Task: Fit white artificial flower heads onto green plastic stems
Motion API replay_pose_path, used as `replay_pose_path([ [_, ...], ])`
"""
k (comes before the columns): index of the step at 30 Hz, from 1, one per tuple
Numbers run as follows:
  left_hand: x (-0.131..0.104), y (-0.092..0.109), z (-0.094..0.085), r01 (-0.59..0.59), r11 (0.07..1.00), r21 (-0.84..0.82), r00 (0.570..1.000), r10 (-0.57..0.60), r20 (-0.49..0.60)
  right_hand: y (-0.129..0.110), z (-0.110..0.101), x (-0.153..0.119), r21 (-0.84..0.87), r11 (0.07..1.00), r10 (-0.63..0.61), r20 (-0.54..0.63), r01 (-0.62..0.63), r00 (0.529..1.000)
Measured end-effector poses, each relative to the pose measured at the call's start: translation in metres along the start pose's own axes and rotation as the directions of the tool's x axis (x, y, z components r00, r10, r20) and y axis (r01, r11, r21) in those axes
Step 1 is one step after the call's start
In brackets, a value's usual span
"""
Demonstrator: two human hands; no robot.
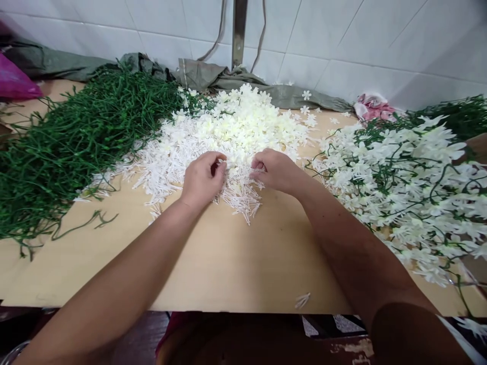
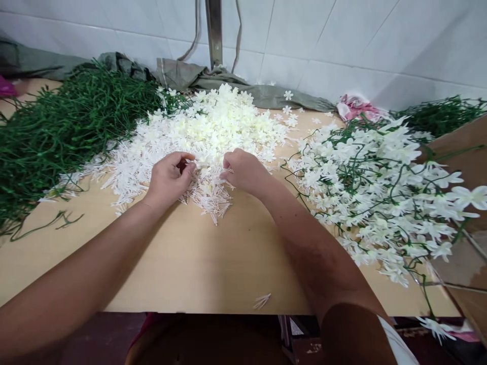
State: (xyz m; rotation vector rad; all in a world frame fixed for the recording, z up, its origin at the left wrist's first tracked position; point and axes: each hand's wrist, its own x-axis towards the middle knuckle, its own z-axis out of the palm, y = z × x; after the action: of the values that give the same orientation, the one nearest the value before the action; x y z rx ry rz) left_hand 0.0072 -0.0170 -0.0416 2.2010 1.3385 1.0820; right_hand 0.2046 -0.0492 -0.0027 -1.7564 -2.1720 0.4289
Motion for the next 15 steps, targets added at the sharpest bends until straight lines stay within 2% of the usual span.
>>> replay_pose_path([
  [3,0.007,0.0,-0.001,0.082,0.995,-0.055,0.996,-0.084,-0.039,-0.002,-0.003,-0.002,-0.015,0.999,-0.048,0.04,0.049,0.998],
  [7,0.018,0.006,0.0,0.088,0.991,-0.099,0.994,-0.094,-0.055,-0.005,-0.009,-0.002,0.038,0.998,-0.056,-0.049,0.058,0.997],
  [11,0.018,0.008,0.008,0.089,0.986,-0.138,0.995,-0.095,-0.037,-0.003,-0.009,0.001,0.321,0.947,0.047,-0.151,0.004,0.987],
  [15,0.01,0.011,0.009,0.096,0.971,-0.217,0.995,-0.1,-0.011,-0.005,-0.005,0.007,0.653,0.756,0.116,-0.067,-0.044,0.991],
])
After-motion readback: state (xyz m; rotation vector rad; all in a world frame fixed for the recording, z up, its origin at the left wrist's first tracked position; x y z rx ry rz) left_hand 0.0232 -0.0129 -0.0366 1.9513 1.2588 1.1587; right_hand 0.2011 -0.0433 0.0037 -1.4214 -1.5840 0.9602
